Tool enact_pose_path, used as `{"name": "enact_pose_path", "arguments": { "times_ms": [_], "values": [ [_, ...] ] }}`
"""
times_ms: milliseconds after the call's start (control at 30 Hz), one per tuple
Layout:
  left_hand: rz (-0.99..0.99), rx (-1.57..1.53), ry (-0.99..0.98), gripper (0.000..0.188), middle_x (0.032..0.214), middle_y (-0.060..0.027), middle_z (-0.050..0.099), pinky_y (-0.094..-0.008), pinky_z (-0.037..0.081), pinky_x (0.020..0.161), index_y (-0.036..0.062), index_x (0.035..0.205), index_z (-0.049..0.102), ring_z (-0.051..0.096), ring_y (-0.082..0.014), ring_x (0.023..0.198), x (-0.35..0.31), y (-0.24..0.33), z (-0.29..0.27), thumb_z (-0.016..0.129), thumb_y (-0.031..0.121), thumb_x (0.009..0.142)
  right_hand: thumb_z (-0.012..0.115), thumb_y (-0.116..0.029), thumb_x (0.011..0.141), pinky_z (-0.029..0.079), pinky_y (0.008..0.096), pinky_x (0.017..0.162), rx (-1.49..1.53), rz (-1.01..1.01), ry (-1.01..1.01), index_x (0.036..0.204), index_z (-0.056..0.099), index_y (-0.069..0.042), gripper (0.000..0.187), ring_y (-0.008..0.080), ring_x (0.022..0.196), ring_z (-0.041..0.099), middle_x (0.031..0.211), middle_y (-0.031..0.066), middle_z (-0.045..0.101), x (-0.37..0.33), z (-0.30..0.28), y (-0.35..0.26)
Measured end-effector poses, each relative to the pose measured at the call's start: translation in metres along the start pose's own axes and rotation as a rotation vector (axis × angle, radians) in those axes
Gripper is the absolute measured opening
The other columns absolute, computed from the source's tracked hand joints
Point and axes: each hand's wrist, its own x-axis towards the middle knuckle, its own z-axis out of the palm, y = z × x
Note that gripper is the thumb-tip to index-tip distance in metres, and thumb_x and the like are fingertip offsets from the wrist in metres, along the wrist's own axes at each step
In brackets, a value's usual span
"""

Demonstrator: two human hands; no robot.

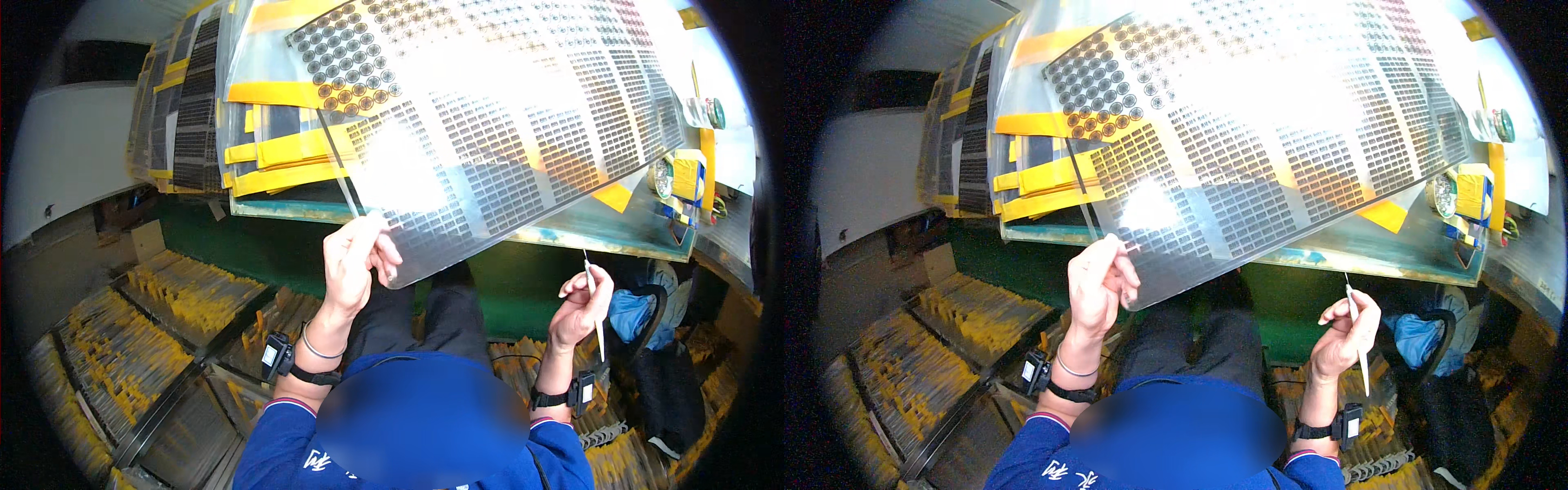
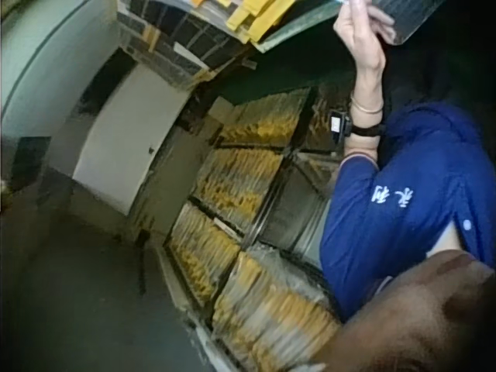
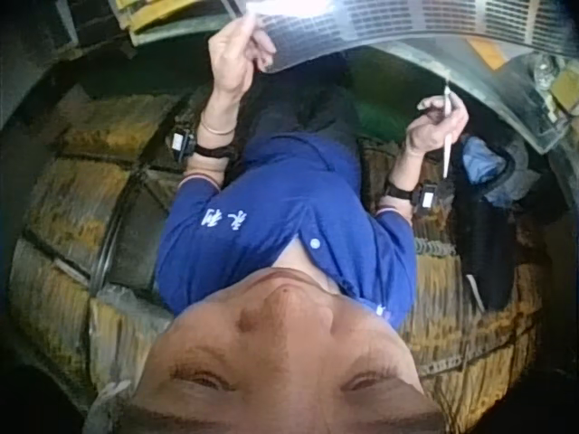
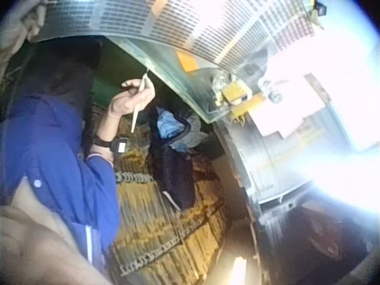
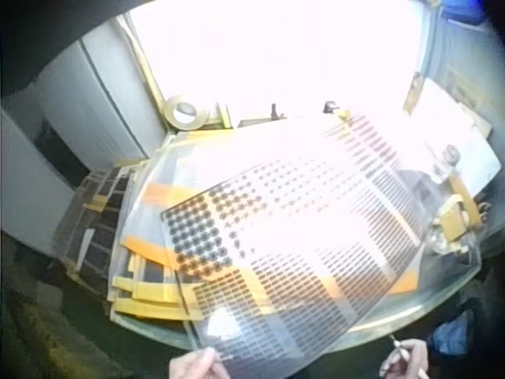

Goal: Inspecting and marking circular patterns on large etched sheets at a workbench.

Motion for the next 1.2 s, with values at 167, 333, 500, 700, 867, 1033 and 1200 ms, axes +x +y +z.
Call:
{"name": "enact_pose_path", "arguments": {
  "times_ms": [167,333,500,700,867,1033,1200],
  "values": [
    [-0.053,0.312,0.103,0.022,0.059,-0.0058,0.06,-0.0169,0.037,0.035,-0.0017,0.085,0.065,0.052,-0.0062,0.042,0.019,-0.001,0.01,0.06,0.019,0.092,0.049,-0.016,0.093,0.052,0.0299,0.06,0.213,0.075,-0.35,0.105,0.058,0.009,0.029,0.02,0.064,0.059,0.077,0.014,0.06,0.0,0.056,-0.016],
    [0.034,0.433,0.222,0.016,0.064,-0.006,0.062,-0.0172,0.041,0.037,-0.0013,0.09,0.064,0.053,-0.0058,0.044,0.036,-0.009,0.006,0.071,0.012,0.083,0.068,-0.002,0.08,0.052,0.0234,0.06,-0.053,0.094,-0.842,0.09,0.067,0.003,0.012,0.0136,0.067,0.065,0.076,0.0099,0.067,0.008,0.137,-0.005],
    [0.89,0.926,0.193,0.012,0.079,-0.0102,0.064,-0.0236,0.051,0.062,-0.0025,0.097,0.055,0.061,-0.0117,0.066,0.033,-0.025,-0.035,0.059,-0.005,0.086,0.068,-0.007,0.078,0.048,0.0215,0.058,-0.251,0.131,-0.845,0.077,0.063,0.0,0.008,0.0068,0.063,0.06,0.069,0.0066,0.065,0.01,0.153,0.021],
    [0.99,1.077,-0.217,0.038,0.114,-0.0194,0.064,-0.0446,0.037,0.101,-0.0036,0.12,0.042,0.061,-0.031,0.109,0.048,-0.031,-0.037,0.046,-0.012,0.084,0.069,-0.005,0.077,0.048,0.0217,0.057,-0.281,0.016,-0.873,0.079,0.063,0.001,0.008,0.0082,0.063,0.061,0.071,0.0067,0.066,0.011,0.151,0.026],
    [0.941,1.092,-0.167,0.038,0.113,-0.016,0.065,-0.041,0.035,0.103,-0.004,0.123,0.041,0.059,-0.0266,0.111,0.049,-0.036,-0.036,0.044,-0.01,0.086,0.07,-0.004,0.077,0.05,0.0226,0.058,-0.297,0.029,-0.868,0.081,0.064,0.0,0.008,0.0102,0.064,0.063,0.072,0.0074,0.066,0.008,0.153,0.025],
    [0.906,1.092,-0.167,0.035,0.113,-0.0149,0.065,-0.0408,0.036,0.103,-0.0044,0.12,0.043,0.059,-0.0262,0.111,0.048,-0.033,-0.035,0.043,-0.009,0.086,0.07,-0.005,0.077,0.05,0.0222,0.059,-0.321,-0.105,-0.856,0.084,0.066,-0.001,0.009,0.0119,0.065,0.064,0.075,0.0073,0.067,0.007,0.155,0.03],
    [0.885,1.096,-0.165,0.034,0.112,-0.0144,0.066,-0.0407,0.036,0.102,-0.0048,0.12,0.044,0.06,-0.0264,0.11,0.048,-0.033,-0.035,0.042,-0.008,0.086,0.07,-0.006,0.077,0.051,0.0233,0.06,-0.367,-0.068,-0.895,0.082,0.066,-0.001,0.008,0.0128,0.066,0.065,0.075,0.0086,0.067,0.008,0.154,0.026]
  ]
}}
